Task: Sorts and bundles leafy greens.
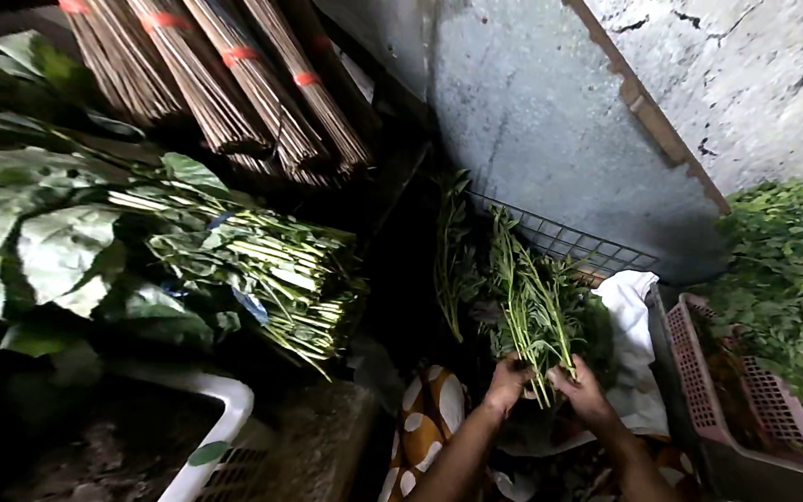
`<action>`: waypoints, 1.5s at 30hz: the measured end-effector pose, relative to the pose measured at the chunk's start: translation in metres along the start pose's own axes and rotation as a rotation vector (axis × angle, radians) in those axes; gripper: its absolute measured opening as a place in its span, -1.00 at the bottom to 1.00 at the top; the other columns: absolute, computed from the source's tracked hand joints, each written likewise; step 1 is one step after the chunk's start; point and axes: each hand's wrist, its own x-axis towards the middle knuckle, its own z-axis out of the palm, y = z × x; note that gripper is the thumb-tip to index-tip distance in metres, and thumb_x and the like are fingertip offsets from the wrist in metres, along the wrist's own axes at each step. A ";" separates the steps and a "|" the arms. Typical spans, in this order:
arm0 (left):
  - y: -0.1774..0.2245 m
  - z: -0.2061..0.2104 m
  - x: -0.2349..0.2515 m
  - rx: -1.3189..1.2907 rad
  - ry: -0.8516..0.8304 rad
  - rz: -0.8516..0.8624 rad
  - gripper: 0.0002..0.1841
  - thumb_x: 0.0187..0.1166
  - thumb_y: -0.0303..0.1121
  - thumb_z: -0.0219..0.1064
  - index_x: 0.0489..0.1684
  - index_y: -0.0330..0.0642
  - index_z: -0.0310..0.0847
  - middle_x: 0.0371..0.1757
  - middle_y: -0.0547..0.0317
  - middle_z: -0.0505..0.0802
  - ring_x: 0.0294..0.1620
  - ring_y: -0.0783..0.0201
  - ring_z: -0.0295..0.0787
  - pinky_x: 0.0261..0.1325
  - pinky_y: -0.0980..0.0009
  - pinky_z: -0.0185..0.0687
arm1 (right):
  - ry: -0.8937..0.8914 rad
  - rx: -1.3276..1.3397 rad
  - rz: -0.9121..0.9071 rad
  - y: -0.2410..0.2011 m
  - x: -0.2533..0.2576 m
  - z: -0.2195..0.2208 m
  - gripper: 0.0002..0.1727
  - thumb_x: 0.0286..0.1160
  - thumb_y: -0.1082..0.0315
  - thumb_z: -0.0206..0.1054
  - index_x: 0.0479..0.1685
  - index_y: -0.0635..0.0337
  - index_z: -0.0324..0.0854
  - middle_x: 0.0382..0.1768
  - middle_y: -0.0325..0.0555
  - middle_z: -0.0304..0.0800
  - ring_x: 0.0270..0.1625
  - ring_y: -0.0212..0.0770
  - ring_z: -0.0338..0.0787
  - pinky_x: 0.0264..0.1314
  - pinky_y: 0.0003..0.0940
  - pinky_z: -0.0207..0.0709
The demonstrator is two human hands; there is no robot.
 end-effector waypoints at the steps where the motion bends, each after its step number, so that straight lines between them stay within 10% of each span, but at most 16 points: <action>1: 0.001 0.002 -0.001 0.035 -0.022 0.004 -0.68 0.73 -0.46 0.24 0.39 -0.30 0.49 0.03 -0.10 0.80 -0.20 0.10 0.83 -0.24 0.16 0.83 | -0.013 -0.037 -0.009 -0.001 -0.002 0.003 -0.41 0.43 0.22 0.52 0.32 0.41 0.44 0.00 0.10 0.70 -0.06 -0.20 0.76 0.03 -0.28 0.71; 4: 0.004 0.002 -0.003 0.199 -0.042 0.014 -0.71 0.85 -0.34 0.09 0.31 -0.30 0.59 -0.09 -0.02 0.80 -0.32 0.22 0.79 -0.27 0.26 0.80 | -0.005 -0.181 0.010 0.004 -0.002 0.013 -0.29 0.27 0.23 0.64 0.32 0.46 0.43 0.21 0.27 0.63 0.20 -0.03 0.69 0.29 -0.13 0.61; 8: 0.020 -0.008 -0.010 0.788 0.103 -0.031 -0.63 0.84 -0.24 0.05 0.37 -0.19 0.66 0.17 -0.15 0.84 0.10 -0.02 0.84 0.28 -0.04 0.70 | 0.044 -0.420 0.077 0.028 0.008 0.022 -0.30 0.41 0.23 0.53 0.46 0.45 0.41 0.35 0.34 0.60 0.37 0.14 0.67 0.46 0.02 0.54; 10: 0.042 -0.008 -0.031 0.736 0.178 0.005 -0.65 0.87 -0.28 -0.01 0.31 -0.24 0.64 0.02 -0.06 0.86 -0.11 0.08 0.88 0.06 0.08 0.80 | -0.004 -0.501 0.130 0.038 0.011 0.025 -0.26 0.46 0.23 0.50 0.56 0.47 0.35 0.49 0.37 0.51 0.52 0.17 0.58 0.60 0.02 0.45; 13: 0.082 -0.005 -0.081 0.206 0.218 0.391 -0.72 0.88 -0.43 -0.11 0.03 -0.35 0.55 -0.42 0.13 0.82 -0.62 0.36 0.69 -0.55 0.46 0.65 | -0.073 -0.563 0.165 0.047 0.013 0.028 -0.20 0.48 0.19 0.50 0.62 0.49 0.29 0.54 0.41 0.46 0.58 0.23 0.54 0.65 0.06 0.39; 18: 0.137 0.007 -0.134 -0.027 -0.016 1.000 -0.64 0.85 -0.46 -0.10 0.35 -0.43 0.56 -0.26 0.13 0.84 -0.34 0.29 0.78 -0.17 0.32 0.82 | -0.039 -0.491 0.143 0.034 0.006 0.023 -0.20 0.61 -0.08 0.35 0.57 0.45 0.35 0.50 0.39 0.51 0.53 0.22 0.58 0.60 0.10 0.45; 27: 0.056 0.058 -0.059 -0.207 0.100 0.186 -0.74 0.86 -0.48 -0.02 0.15 -0.47 0.56 -0.23 -0.05 0.83 -0.28 0.14 0.89 -0.12 0.27 0.86 | 0.439 -0.167 -0.152 -0.042 -0.016 -0.036 -0.58 0.72 0.25 0.24 0.34 0.41 0.49 -0.39 -0.02 0.68 -0.43 -0.21 0.69 -0.24 -0.19 0.67; 33: 0.024 0.092 -0.049 -0.352 0.002 0.035 -0.72 0.86 -0.43 0.01 0.24 -0.38 0.59 -0.06 0.00 0.89 -0.10 0.24 0.86 0.03 0.33 0.77 | 0.318 -0.427 -0.201 -0.077 -0.037 -0.049 -0.57 0.67 0.20 0.30 0.32 0.36 0.51 -0.08 0.10 0.76 -0.21 -0.09 0.80 -0.04 -0.07 0.73; 38: 0.023 0.112 -0.047 -0.486 -0.054 0.064 -0.81 0.76 -0.54 0.00 -0.05 -0.21 0.56 -0.42 0.28 0.69 -0.48 0.45 0.60 -0.34 0.52 0.59 | 0.213 -0.797 -0.194 -0.077 -0.045 -0.041 -0.48 0.64 0.04 0.35 0.33 0.29 0.57 0.30 0.29 0.66 0.15 0.24 0.81 0.18 0.20 0.69; 45: 0.046 0.120 -0.057 -0.379 -0.154 0.089 -0.76 0.78 -0.55 -0.03 0.21 -0.27 0.51 -0.06 0.14 0.78 -0.09 0.36 0.74 0.08 0.39 0.68 | 0.337 -0.968 -0.399 -0.072 -0.065 -0.054 -0.47 0.64 0.22 0.34 0.54 0.26 0.48 -0.15 0.19 0.89 -0.29 0.25 0.90 -0.23 0.22 0.76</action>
